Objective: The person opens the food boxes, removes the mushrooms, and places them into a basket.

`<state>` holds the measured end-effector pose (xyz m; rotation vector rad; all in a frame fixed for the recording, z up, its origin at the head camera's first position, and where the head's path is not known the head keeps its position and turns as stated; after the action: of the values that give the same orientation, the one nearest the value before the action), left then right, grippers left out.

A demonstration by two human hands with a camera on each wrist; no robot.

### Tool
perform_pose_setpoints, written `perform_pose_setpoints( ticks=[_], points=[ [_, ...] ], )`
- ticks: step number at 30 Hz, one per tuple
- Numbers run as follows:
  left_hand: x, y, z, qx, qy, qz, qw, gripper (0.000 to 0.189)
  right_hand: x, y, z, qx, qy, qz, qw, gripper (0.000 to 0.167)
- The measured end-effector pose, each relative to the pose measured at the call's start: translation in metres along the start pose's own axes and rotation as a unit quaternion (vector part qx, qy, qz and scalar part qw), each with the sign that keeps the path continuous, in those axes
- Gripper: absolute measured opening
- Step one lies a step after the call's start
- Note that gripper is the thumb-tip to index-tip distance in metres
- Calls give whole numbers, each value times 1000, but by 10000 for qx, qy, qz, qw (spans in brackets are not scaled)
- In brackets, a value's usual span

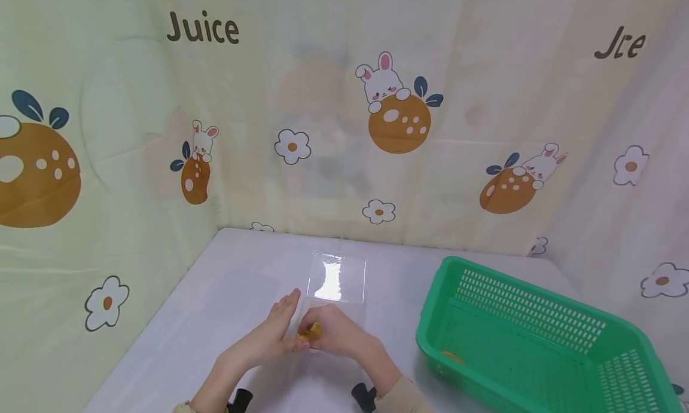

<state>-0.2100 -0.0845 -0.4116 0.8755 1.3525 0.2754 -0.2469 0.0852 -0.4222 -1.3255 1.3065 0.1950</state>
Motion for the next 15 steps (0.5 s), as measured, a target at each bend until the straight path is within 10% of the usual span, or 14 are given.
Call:
perform_pose_setpoints(
  ticks=[15],
  points=[
    [-1, -2, 1, -18, -27, 67, 10000, 96, 1, 5, -1, -133, 49, -133, 9998, 18]
  ],
)
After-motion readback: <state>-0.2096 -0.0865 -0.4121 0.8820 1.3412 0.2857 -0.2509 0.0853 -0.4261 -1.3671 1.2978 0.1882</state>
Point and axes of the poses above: each hand's wrist, its own z-axis away from the middle knuckle, its own x-axis out of the palm, y = z × x, the point moved 1 cm from there along -z, towards the middle knuckle, and after that the axes turned 4 degrees about -x, right-handed, at the moved point
